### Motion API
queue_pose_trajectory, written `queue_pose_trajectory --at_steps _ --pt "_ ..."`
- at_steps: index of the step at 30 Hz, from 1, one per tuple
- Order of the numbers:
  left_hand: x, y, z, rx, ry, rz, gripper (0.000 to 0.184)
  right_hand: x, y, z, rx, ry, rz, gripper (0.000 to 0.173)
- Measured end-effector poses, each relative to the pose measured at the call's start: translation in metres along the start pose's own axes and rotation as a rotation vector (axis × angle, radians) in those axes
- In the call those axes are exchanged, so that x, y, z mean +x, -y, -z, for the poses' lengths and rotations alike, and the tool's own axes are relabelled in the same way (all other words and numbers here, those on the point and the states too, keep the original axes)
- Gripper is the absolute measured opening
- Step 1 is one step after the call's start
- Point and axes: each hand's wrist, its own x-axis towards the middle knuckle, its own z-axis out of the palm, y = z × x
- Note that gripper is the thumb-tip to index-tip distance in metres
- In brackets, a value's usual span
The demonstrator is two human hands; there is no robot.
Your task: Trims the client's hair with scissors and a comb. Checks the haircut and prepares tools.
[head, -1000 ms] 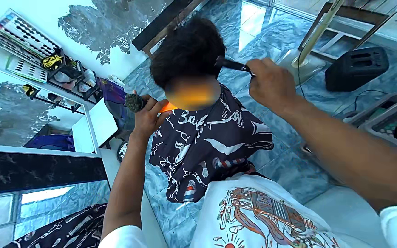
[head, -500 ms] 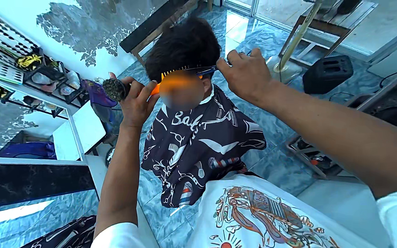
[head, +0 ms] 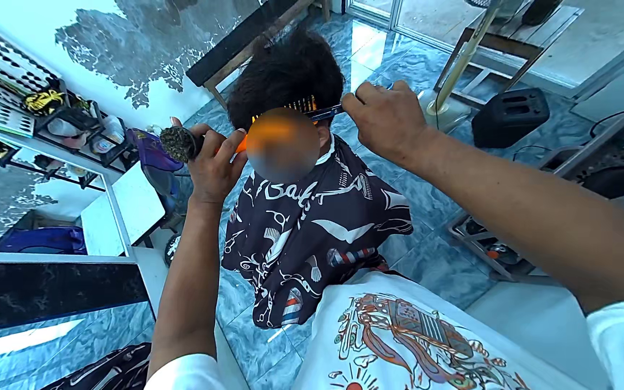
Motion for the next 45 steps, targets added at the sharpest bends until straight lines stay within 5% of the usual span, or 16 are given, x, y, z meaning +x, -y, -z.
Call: queue_pose_trajectory --at_steps 6,11,16,22,28,34,45 --pt "0.0 -0.002 0.005 -0.006 0.002 0.006 0.037 -0.004 0.001 -0.001 0.059 -0.025 -0.036 0.023" --pt "0.025 -0.016 0.039 -0.147 -0.08 0.245 0.036 -0.031 -0.017 -0.003 0.495 -0.071 -0.409 0.038" --pt "0.075 -0.042 0.033 -0.257 0.243 0.156 0.039 -0.031 -0.029 -0.024 0.695 -0.129 -0.571 0.04" --pt "0.02 -0.008 0.023 -0.163 0.432 -0.026 0.042 -0.043 -0.034 -0.034 0.608 -0.092 -0.511 0.042" --pt "-0.038 -0.007 0.006 -0.134 0.304 0.022 0.044 -0.03 -0.028 -0.01 0.232 0.014 -0.231 0.036" --pt "-0.021 0.009 0.0 -0.023 0.161 0.06 0.036 -0.005 -0.007 -0.001 0.0 0.078 0.064 0.028" --pt "0.001 0.013 0.0 0.008 0.034 -0.038 0.036 0.001 0.014 -0.002 -0.048 0.034 -0.021 0.026"
